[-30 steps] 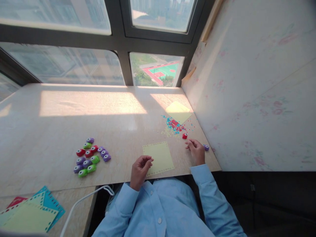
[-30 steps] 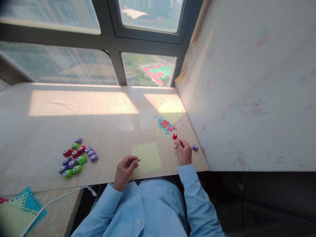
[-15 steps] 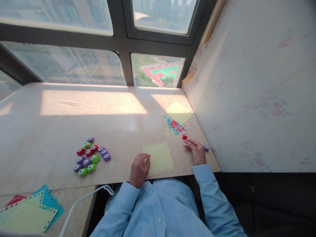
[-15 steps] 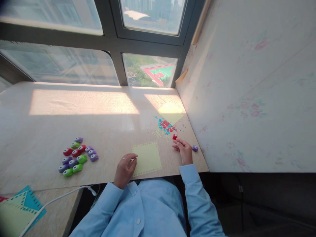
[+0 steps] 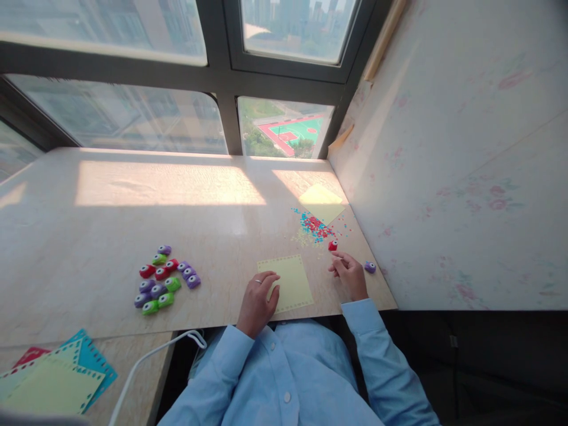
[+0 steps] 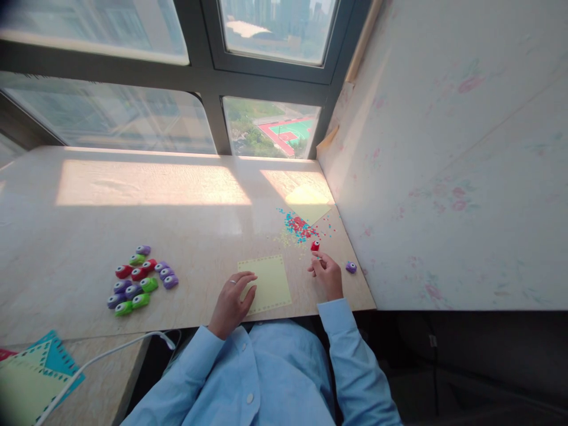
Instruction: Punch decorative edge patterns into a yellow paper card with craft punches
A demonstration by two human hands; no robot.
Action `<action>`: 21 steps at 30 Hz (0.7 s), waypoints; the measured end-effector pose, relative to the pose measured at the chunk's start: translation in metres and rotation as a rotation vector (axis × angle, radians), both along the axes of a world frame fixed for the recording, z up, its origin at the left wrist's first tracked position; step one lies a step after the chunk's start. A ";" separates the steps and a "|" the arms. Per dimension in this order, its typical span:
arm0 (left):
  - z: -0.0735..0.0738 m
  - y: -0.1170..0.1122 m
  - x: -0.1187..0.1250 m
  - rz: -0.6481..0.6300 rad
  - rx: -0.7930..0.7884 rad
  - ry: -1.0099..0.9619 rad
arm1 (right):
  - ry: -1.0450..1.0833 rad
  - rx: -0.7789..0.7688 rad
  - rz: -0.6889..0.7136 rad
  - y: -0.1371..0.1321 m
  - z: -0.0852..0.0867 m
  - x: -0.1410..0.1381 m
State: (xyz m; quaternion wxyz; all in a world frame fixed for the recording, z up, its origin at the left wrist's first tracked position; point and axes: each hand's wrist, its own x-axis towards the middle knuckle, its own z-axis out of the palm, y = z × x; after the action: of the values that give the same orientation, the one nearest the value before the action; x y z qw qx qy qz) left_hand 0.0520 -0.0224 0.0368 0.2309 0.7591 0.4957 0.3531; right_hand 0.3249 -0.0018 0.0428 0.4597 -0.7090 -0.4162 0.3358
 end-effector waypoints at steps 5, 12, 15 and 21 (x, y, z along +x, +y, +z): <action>-0.006 0.002 0.008 -0.083 0.000 0.206 | -0.246 0.053 0.163 -0.002 -0.008 -0.010; -0.012 0.003 0.008 -0.120 -0.006 0.374 | -0.240 0.092 0.144 -0.002 -0.014 -0.017; -0.012 0.004 0.006 -0.121 -0.005 0.369 | -0.303 0.072 0.154 -0.001 -0.017 -0.017; -0.008 0.007 0.005 -0.133 -0.022 0.365 | -0.257 0.111 0.149 -0.004 -0.022 -0.019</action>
State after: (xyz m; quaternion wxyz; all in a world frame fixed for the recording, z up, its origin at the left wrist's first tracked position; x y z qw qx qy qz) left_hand 0.0570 -0.0150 0.0285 0.1682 0.8391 0.4819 0.1882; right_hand 0.3056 -0.0053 0.0210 0.4152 -0.6868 -0.5408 0.2518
